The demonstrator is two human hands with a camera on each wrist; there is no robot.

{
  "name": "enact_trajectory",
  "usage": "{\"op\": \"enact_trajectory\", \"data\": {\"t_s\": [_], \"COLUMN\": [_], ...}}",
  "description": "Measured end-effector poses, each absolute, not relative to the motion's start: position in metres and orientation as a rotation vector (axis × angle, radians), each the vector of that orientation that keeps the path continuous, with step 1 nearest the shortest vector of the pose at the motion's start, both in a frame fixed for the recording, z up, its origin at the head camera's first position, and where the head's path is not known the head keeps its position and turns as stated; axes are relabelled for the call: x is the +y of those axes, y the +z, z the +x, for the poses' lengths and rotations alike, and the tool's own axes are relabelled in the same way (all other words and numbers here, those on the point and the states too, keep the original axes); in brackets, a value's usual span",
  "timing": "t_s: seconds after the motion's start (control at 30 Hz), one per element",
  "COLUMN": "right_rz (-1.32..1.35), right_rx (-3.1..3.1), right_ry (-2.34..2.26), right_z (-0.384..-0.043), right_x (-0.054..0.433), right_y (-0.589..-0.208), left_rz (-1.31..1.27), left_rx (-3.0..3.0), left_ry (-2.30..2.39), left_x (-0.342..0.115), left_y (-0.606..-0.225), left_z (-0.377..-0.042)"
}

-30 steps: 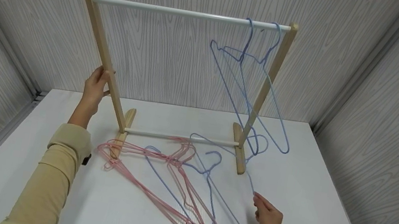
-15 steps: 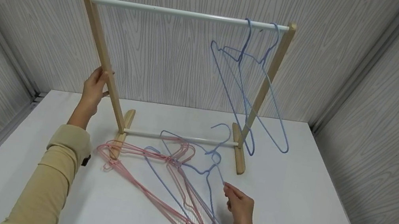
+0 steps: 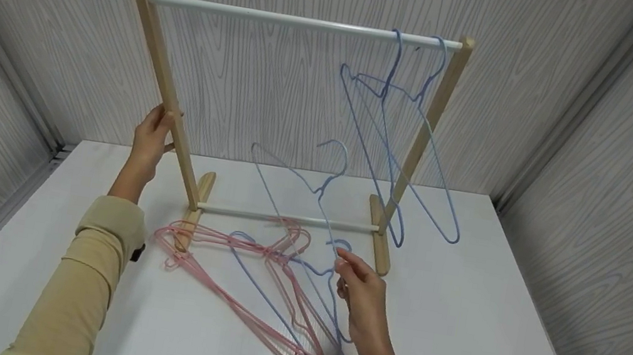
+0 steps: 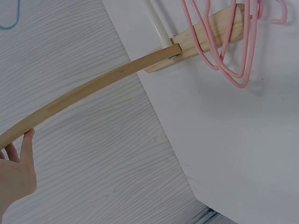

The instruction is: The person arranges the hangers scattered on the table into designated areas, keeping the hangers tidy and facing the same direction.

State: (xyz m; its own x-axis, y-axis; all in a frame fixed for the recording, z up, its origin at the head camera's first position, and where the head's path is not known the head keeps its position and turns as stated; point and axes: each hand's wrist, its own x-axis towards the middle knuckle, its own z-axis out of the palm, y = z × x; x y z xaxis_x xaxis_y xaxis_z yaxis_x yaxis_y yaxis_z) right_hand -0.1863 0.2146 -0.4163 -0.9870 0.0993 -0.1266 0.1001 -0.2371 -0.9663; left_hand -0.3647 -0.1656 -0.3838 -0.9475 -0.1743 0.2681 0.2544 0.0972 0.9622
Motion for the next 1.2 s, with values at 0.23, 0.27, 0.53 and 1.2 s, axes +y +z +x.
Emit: {"op": "enact_trajectory", "data": {"t_s": [0.23, 0.27, 0.53, 1.2], "right_rz": [0.058, 0.026, -0.217, -0.195], "right_rx": [1.874, 1.882, 1.760, 1.599], "right_ry": [-2.531, -2.534, -2.726, -2.713], "right_z": [-0.190, -0.191, -0.204, -0.250], "right_x": [0.203, 0.201, 0.194, 0.199], "right_y": [-0.371, -0.365, -0.317, -0.283], "left_rz": [-0.074, -0.075, -0.081, -0.082], "left_rx": [-2.051, -2.052, -2.055, -2.078], "left_ry": [-1.924, -1.920, -1.915, -1.924], "left_x": [-0.166, -0.165, -0.165, -0.167], "left_y": [-0.385, -0.385, -0.385, -0.382], "left_z": [-0.365, -0.365, -0.365, -0.363]}}
